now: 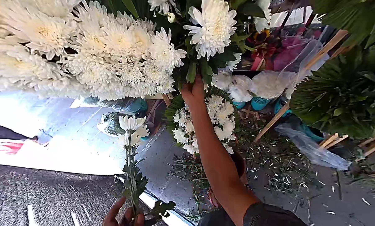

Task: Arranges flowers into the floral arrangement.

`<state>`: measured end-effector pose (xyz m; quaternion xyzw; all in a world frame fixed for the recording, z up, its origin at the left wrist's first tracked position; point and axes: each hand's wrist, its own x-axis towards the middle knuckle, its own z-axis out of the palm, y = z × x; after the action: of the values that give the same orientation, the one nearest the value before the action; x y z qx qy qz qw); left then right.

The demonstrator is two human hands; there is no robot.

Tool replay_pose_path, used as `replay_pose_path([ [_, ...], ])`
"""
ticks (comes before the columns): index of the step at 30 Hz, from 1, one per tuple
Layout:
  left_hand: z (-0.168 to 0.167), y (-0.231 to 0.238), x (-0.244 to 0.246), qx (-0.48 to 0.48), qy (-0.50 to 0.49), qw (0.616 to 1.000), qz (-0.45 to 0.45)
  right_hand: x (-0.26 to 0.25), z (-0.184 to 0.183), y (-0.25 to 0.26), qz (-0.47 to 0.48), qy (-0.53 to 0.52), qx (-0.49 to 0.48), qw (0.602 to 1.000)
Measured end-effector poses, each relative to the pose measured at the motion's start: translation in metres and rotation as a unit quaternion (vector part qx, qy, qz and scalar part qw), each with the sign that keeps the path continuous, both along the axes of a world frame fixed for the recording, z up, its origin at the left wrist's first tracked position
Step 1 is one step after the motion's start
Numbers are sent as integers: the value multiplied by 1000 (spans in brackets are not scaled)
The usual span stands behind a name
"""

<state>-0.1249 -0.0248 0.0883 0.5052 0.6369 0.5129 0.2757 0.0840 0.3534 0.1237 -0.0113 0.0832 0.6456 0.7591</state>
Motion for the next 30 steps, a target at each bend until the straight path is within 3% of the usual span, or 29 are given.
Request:
replay_pose_path([
  [2,-7,-2,0,7,20,1000,12,-6,-27,-49,43,-147,-33,988],
  [5,-13,-1,15,-2,45,998,40,-21,-64,-134,87,-379,-76,918],
  [9,-35,1,39,22,75,995,60,-27,-62,-212,200,-537,93,814],
  [11,-46,3,51,27,115,991,57,-21,-47,-221,231,-607,162,743],
  [13,-55,3,65,23,175,982,62,-17,-39,-218,270,-635,173,703],
  [16,-62,2,84,20,201,978,58,-10,-39,-211,330,-579,154,730],
  [18,-58,2,98,9,118,991,62,-4,-46,-217,318,-547,139,762],
  [21,-49,6,113,-33,-69,989,124,10,-58,-239,224,-551,178,784],
  [24,-53,11,114,-56,-106,978,168,32,-58,-260,112,-521,195,823],
  [26,-58,12,118,-58,-83,985,137,48,-46,-261,120,-493,157,848],
  [30,-58,13,142,24,-79,996,-23,65,-41,-261,210,-479,104,846],
])
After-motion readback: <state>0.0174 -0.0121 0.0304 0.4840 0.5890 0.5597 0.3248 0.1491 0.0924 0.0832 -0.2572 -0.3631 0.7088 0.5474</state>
